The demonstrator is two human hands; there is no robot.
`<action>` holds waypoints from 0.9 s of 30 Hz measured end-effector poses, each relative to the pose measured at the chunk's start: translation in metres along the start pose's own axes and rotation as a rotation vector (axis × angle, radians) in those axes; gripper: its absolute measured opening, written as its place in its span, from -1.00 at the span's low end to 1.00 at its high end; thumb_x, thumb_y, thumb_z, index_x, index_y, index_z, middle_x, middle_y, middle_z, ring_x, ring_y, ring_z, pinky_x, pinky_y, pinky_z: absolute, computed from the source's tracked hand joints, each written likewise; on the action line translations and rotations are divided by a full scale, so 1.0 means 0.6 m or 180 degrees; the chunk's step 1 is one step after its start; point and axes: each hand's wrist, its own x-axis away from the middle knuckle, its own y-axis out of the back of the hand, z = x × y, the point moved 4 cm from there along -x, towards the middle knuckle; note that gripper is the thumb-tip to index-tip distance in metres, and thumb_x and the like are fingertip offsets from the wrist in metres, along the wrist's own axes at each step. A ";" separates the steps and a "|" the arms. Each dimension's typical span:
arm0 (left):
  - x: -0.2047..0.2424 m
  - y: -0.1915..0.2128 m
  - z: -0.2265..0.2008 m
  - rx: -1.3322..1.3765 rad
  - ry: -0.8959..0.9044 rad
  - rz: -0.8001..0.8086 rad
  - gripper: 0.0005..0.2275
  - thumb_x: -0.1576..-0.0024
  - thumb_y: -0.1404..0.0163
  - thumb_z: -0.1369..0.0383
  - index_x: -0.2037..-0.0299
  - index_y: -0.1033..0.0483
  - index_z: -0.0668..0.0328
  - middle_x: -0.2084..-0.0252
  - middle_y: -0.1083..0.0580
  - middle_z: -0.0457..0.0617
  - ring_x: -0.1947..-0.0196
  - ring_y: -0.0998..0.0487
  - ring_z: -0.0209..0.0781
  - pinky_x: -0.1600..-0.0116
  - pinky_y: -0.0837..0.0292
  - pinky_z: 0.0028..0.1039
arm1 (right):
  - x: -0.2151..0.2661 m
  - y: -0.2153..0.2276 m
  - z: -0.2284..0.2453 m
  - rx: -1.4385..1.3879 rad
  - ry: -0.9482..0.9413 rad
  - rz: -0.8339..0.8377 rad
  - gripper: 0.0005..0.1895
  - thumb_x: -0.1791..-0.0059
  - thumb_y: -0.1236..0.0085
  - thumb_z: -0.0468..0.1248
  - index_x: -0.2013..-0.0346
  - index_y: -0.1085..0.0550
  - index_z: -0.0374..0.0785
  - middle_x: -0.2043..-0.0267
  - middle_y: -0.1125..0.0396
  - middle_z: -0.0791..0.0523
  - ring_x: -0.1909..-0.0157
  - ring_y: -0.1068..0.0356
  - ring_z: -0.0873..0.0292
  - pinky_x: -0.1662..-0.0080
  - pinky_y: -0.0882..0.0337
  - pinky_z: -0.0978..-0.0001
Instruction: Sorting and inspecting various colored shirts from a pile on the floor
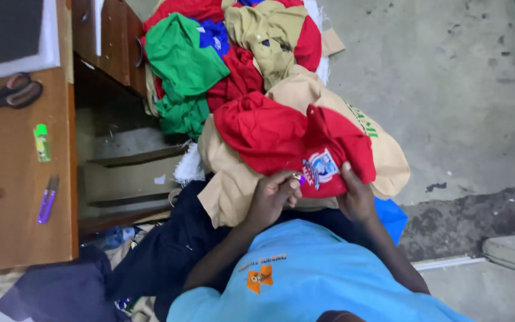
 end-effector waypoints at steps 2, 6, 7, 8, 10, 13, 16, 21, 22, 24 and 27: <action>-0.002 -0.015 -0.015 -0.0150 0.0098 -0.0019 -0.70 -0.33 -0.07 0.28 -0.08 -0.52 0.43 0.39 -0.56 0.20 0.49 -0.56 -0.27 0.40 -0.60 -0.56 | 0.010 0.030 -0.045 -0.0033 -0.0037 -0.0034 -0.45 -0.05 -0.09 -0.21 -0.35 -0.39 -0.23 -0.13 -0.45 -0.17 -0.09 -0.52 -0.23 -0.28 -0.39 -0.25; -0.019 -0.012 -0.045 -0.0353 0.0181 -0.0123 -0.73 -0.40 0.07 0.20 0.05 -0.54 0.28 0.53 -0.44 0.01 0.56 -0.42 -0.39 0.49 -0.41 -0.66 | 0.023 0.045 -0.077 -0.0050 -0.0174 -0.0024 -0.48 -0.04 -0.09 -0.29 -0.33 -0.41 -0.23 -0.08 -0.47 -0.17 -0.06 -0.53 -0.23 -0.25 -0.40 -0.25; -0.021 -0.004 -0.046 -0.0348 0.0200 -0.0149 -0.73 -0.40 0.07 0.20 0.05 -0.54 0.28 0.53 -0.44 0.01 0.56 -0.42 -0.39 0.49 -0.41 -0.66 | 0.009 0.029 -0.074 -0.0047 -0.0207 -0.0027 -0.48 -0.04 -0.09 -0.29 -0.33 -0.41 -0.23 -0.08 -0.47 -0.17 -0.06 -0.53 -0.23 -0.25 -0.40 -0.25; -0.025 0.000 -0.046 -0.0448 0.0244 -0.0217 -0.62 -0.39 0.10 0.10 0.26 -0.56 0.25 0.61 -0.40 -0.02 0.60 -0.36 -0.39 0.49 -0.33 -0.65 | -0.010 0.014 -0.063 -0.0060 -0.0177 0.0075 -0.49 -0.04 -0.09 -0.31 -0.32 -0.41 -0.24 -0.07 -0.47 -0.18 -0.06 -0.54 -0.24 -0.25 -0.40 -0.26; -0.034 0.000 -0.048 -0.0518 0.0301 -0.0323 -0.48 -0.39 0.14 -0.01 0.48 -0.58 0.22 0.68 -0.36 -0.05 0.64 -0.30 -0.39 0.50 -0.25 -0.65 | -0.030 0.008 -0.058 -0.0047 -0.0189 0.0186 -0.50 -0.04 -0.08 -0.32 -0.31 -0.42 -0.26 -0.05 -0.47 -0.18 -0.05 -0.54 -0.25 -0.24 -0.40 -0.27; -0.050 0.008 -0.043 -0.0416 0.0286 -0.0799 -0.53 -0.30 -0.01 0.08 0.61 -0.56 0.22 0.74 -0.37 -0.02 0.69 -0.31 -0.37 0.50 -0.26 -0.61 | -0.036 0.039 -0.074 0.0041 -0.0255 0.0180 -0.50 -0.05 -0.07 -0.32 -0.32 -0.41 -0.25 -0.06 -0.47 -0.17 -0.06 -0.54 -0.23 -0.24 -0.41 -0.24; -0.057 0.017 -0.025 -0.0678 -0.0015 -0.0947 -0.57 -0.29 -0.02 0.21 0.64 -0.54 0.25 0.76 -0.37 0.01 0.71 -0.38 -0.30 0.48 -0.32 -0.55 | -0.039 0.081 -0.083 0.0112 -0.0265 0.0146 -0.50 -0.06 -0.06 -0.32 -0.32 -0.40 -0.24 -0.07 -0.47 -0.15 -0.06 -0.54 -0.20 -0.25 -0.41 -0.19; -0.063 0.016 -0.046 -0.0624 -0.0146 -0.0994 -0.55 -0.34 0.02 0.17 0.62 -0.55 0.18 0.76 -0.38 -0.02 0.65 -0.34 -0.37 0.44 -0.30 -0.57 | -0.033 0.157 -0.097 0.0240 -0.0256 -0.0029 -0.51 -0.08 -0.04 -0.32 -0.34 -0.39 -0.23 -0.08 -0.47 -0.11 -0.07 -0.54 -0.14 -0.25 -0.42 -0.11; -0.064 0.017 -0.045 -0.0626 -0.0143 -0.1008 -0.55 -0.34 0.02 0.17 0.62 -0.55 0.18 0.76 -0.38 -0.02 0.65 -0.34 -0.37 0.44 -0.30 -0.57 | -0.035 0.170 -0.099 0.0238 -0.0269 -0.0023 -0.51 -0.08 -0.04 -0.32 -0.34 -0.39 -0.23 -0.08 -0.47 -0.11 -0.07 -0.54 -0.14 -0.25 -0.42 -0.11; -0.070 0.013 -0.039 0.0057 0.0186 -0.0591 -0.48 -0.45 0.17 0.06 0.49 -0.56 0.22 0.66 -0.36 -0.09 0.59 -0.32 -0.43 0.42 -0.29 -0.61 | -0.045 0.193 -0.104 0.0283 -0.0241 -0.0055 -0.51 -0.10 -0.03 -0.32 -0.35 -0.38 -0.22 -0.09 -0.47 -0.10 -0.07 -0.54 -0.11 -0.26 -0.42 -0.06; -0.057 0.005 -0.081 0.0450 -0.0075 0.0212 -0.56 -0.47 0.25 0.05 0.13 -0.53 0.28 0.37 -0.46 0.05 0.32 -0.49 -0.28 0.15 -0.47 -0.52 | -0.071 0.221 -0.107 0.0298 -0.0142 -0.0042 -0.52 -0.11 -0.02 -0.31 -0.36 -0.37 -0.21 -0.10 -0.47 -0.08 -0.08 -0.54 -0.08 -0.26 -0.42 -0.02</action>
